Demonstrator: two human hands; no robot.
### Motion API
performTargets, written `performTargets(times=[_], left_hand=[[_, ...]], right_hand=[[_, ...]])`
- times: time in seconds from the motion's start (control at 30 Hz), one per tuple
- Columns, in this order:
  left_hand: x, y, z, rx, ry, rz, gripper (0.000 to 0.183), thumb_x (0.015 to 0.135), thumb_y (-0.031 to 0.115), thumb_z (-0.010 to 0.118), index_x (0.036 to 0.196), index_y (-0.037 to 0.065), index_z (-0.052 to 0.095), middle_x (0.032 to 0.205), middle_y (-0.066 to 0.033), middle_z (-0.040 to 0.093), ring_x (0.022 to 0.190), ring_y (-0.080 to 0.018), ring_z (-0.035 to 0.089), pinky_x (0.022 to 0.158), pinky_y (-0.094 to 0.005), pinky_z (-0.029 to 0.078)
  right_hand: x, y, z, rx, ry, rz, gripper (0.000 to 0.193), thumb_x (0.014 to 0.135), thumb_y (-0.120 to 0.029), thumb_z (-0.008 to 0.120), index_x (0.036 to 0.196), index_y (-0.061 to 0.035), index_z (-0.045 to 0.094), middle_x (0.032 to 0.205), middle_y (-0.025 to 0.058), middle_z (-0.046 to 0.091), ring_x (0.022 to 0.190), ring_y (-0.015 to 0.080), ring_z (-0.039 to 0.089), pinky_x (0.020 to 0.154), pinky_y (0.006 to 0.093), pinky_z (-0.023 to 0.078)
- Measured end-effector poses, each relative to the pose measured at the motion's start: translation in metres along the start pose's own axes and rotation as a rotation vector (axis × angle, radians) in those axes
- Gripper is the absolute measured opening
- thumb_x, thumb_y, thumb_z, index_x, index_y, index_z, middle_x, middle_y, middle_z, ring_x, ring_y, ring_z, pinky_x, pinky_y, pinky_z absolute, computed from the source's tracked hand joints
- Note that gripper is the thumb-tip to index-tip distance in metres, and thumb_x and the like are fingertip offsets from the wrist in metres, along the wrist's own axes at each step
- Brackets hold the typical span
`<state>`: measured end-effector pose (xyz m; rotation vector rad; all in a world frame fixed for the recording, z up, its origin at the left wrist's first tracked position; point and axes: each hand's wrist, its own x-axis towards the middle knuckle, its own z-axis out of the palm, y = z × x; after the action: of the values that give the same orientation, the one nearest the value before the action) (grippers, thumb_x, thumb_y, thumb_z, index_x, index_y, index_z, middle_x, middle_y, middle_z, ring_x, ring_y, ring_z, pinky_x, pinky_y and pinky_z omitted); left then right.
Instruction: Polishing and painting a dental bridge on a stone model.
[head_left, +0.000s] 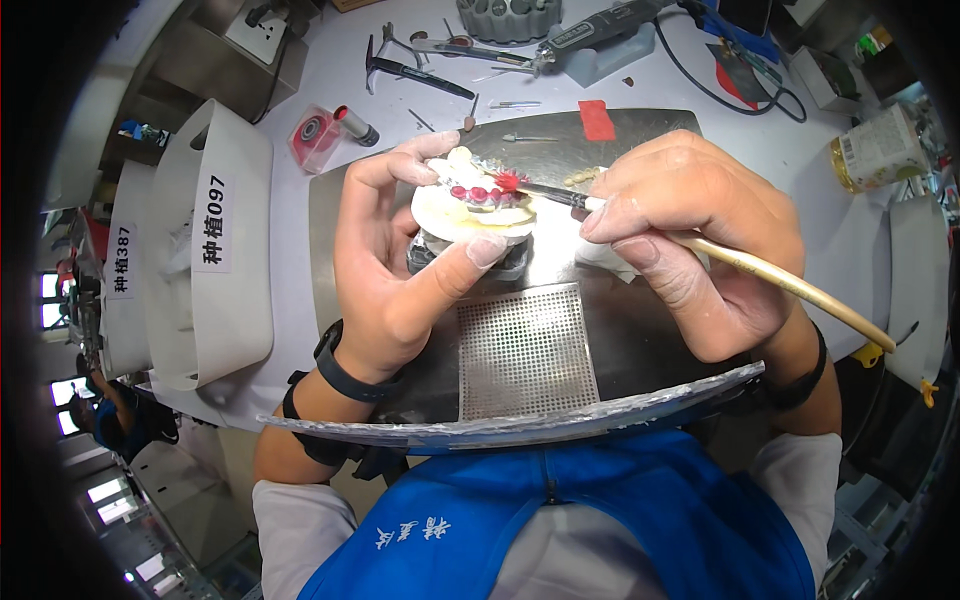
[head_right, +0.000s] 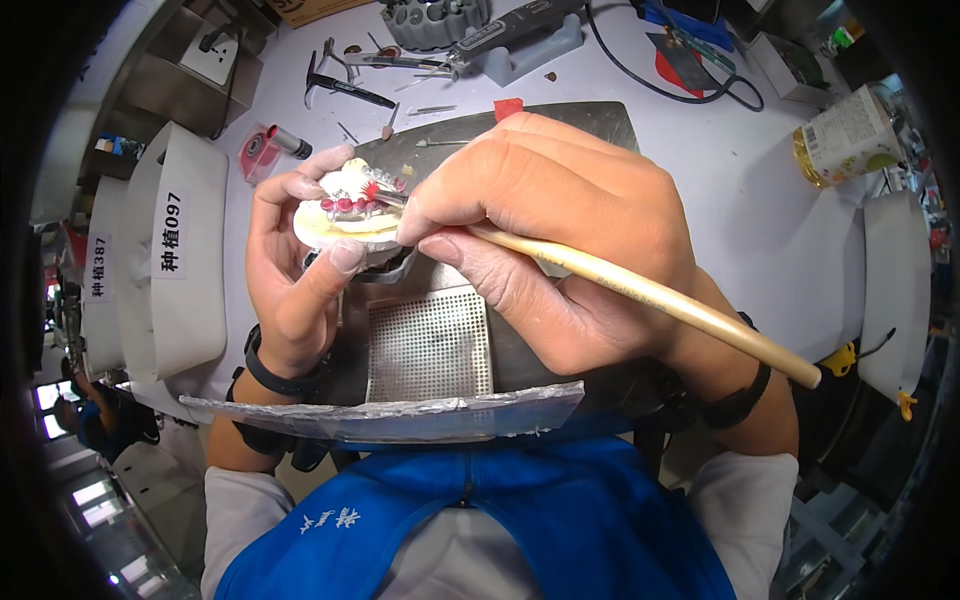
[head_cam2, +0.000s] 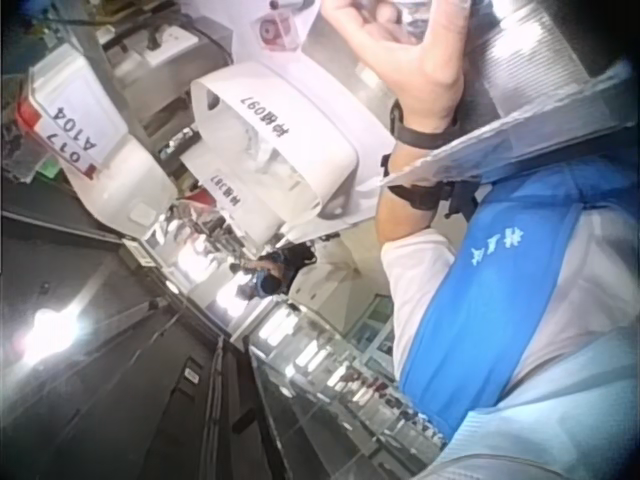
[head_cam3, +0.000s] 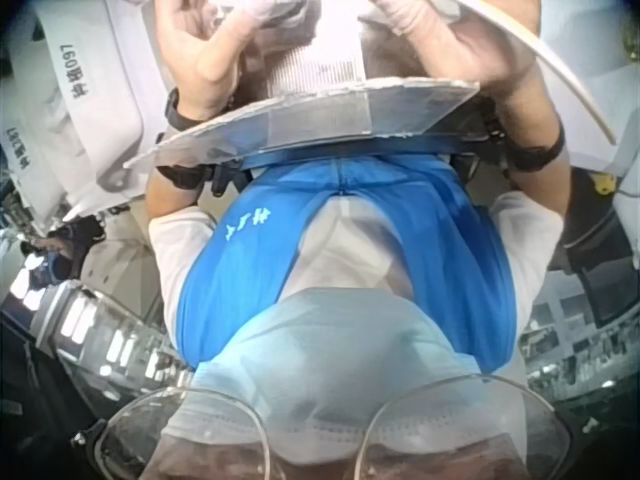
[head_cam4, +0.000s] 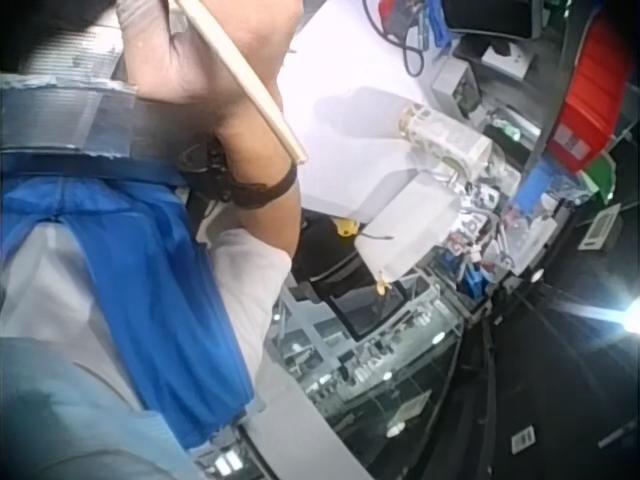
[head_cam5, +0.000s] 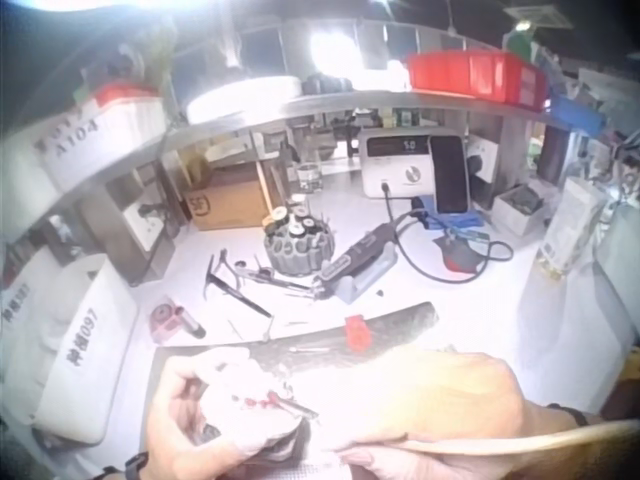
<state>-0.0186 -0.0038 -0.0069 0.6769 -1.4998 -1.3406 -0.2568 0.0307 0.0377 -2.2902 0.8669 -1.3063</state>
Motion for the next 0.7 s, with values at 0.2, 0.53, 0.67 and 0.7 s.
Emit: performTargets(times=[0.2, 0.53, 0.67, 0.7], left_hand=[[0.0015, -0.0009, 0.0, -0.07, -0.023, 0.031, 0.053, 0.078, 0.002, 0.074, 0.116, 0.005, 0.037, 0.136, -0.0254, 0.041, 0.122, -0.0269, 0.052, 0.1, -0.0379, 0.047], [0.0012, -0.0018, -0.0004, -0.157, -0.028, 0.012, 0.056, 0.077, -0.001, 0.074, 0.117, 0.006, 0.035, 0.14, -0.0308, 0.037, 0.126, -0.0278, 0.049, 0.104, -0.0389, 0.043], [0.0007, -0.0033, 0.0008, -0.168, -0.034, 0.009, 0.055, 0.077, -0.001, 0.073, 0.117, 0.005, 0.035, 0.139, -0.0308, 0.038, 0.126, -0.0278, 0.049, 0.105, -0.0388, 0.043], [-0.0001, -0.0028, 0.0007, -0.162, -0.033, -0.007, 0.055, 0.078, -0.001, 0.073, 0.117, 0.005, 0.035, 0.139, -0.0305, 0.038, 0.125, -0.0278, 0.049, 0.105, -0.0388, 0.043]], right_hand=[[-0.0024, 0.0062, -0.0025, 0.086, 0.009, 0.004, 0.016, 0.082, 0.005, 0.057, 0.096, 0.0024, 0.065, 0.087, 0.0165, 0.066, 0.08, 0.0246, 0.063, 0.074, 0.0314, 0.05], [-0.0048, 0.0024, 0.0022, 0.179, -0.006, 0.097, 0.012, 0.087, 0.003, 0.056, 0.096, 0.002, 0.064, 0.089, 0.0172, 0.066, 0.083, 0.0247, 0.063, 0.077, 0.0329, 0.051], [-0.0042, 0.006, 0.0037, 0.186, 0.028, 0.036, 0.011, 0.086, 0.002, 0.058, 0.095, 0.0016, 0.065, 0.088, 0.0163, 0.067, 0.081, 0.0252, 0.063, 0.077, 0.0333, 0.051], [-0.0036, 0.0051, 0.0038, 0.135, 0.0, 0.034, 0.011, 0.086, 0.001, 0.059, 0.095, 0.0015, 0.065, 0.088, 0.016, 0.067, 0.081, 0.0254, 0.064, 0.076, 0.0336, 0.052]])
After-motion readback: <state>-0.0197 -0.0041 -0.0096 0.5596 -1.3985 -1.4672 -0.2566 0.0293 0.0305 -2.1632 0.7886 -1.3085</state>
